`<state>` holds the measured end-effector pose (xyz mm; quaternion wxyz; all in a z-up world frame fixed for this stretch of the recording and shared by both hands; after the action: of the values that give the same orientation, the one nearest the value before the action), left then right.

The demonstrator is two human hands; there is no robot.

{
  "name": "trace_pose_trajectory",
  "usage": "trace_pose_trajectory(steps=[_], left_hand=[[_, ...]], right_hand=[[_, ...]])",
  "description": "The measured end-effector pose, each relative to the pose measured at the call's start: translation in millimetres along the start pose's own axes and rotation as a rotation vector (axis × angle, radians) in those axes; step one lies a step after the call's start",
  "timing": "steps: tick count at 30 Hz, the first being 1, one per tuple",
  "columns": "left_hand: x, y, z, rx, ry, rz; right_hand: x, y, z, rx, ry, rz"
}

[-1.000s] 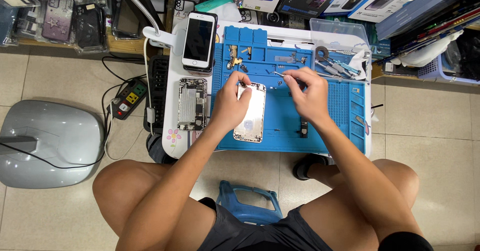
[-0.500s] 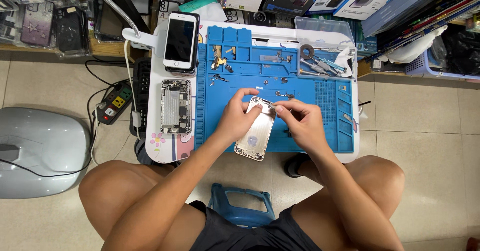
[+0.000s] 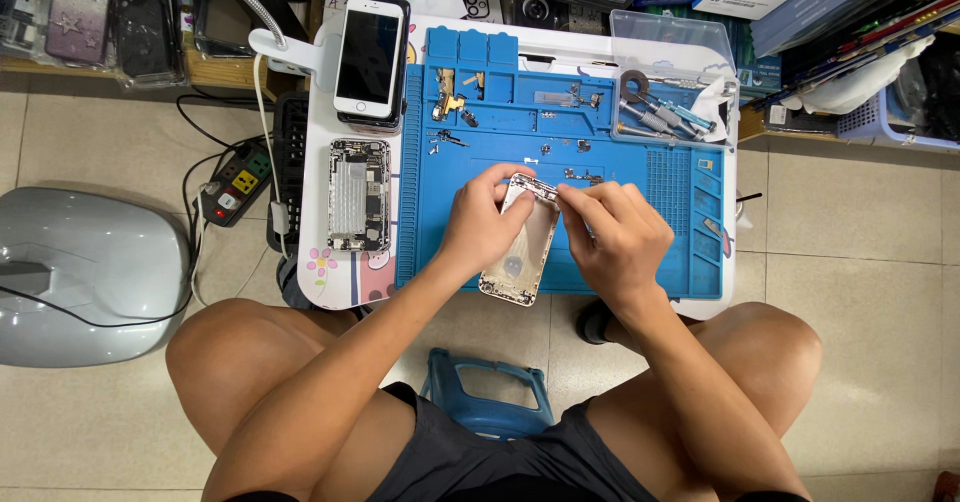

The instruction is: The person uses a screwdriver and tweezers to remove screws and small components from a disassembled smartphone chassis on a blue work mat. They place removed parts into the mat's compartments and continue to manipulate the chassis and internal components.

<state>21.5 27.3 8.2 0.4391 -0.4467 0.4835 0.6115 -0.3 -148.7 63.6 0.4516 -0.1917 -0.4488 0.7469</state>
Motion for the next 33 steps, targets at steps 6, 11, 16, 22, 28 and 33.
trace_pose_trajectory(steps=[6, 11, 16, 22, 28, 33], left_hand=[[-1.4, 2.1, -1.8, -0.018, -0.012, -0.044], [-1.6, 4.1, -2.2, -0.023, -0.023, -0.064], [3.0, 3.1, -4.8, -0.035, -0.033, -0.096], [-1.5, 3.4, -2.9, -0.061, -0.028, -0.136], [0.8, 1.4, -3.8, -0.078, -0.052, -0.174], [-2.4, 1.6, -3.2, -0.083, -0.035, -0.197]], right_hand=[[4.3, -3.1, 0.8, -0.031, 0.079, 0.065], [3.4, -1.6, 0.2, -0.027, 0.088, 0.073], [4.3, -1.8, 0.9, -0.016, 0.106, 0.077], [6.1, -1.4, 1.2, -0.036, 0.147, 0.102], [6.4, 0.7, 0.8, -0.036, 0.16, 0.109], [6.3, 0.1, 1.2, -0.047, 0.161, 0.109]])
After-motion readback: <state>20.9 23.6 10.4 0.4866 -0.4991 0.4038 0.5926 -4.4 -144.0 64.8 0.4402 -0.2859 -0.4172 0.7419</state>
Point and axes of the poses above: each hand's wrist, its own y-axis away from the middle knuckle, its own z-axis out of the back of the hand, x = y × z, the point moved 2 cm from there along -y, towards the middle knuckle, and after that the axes turned 15 degrees about -x, right-handed, at the moved point
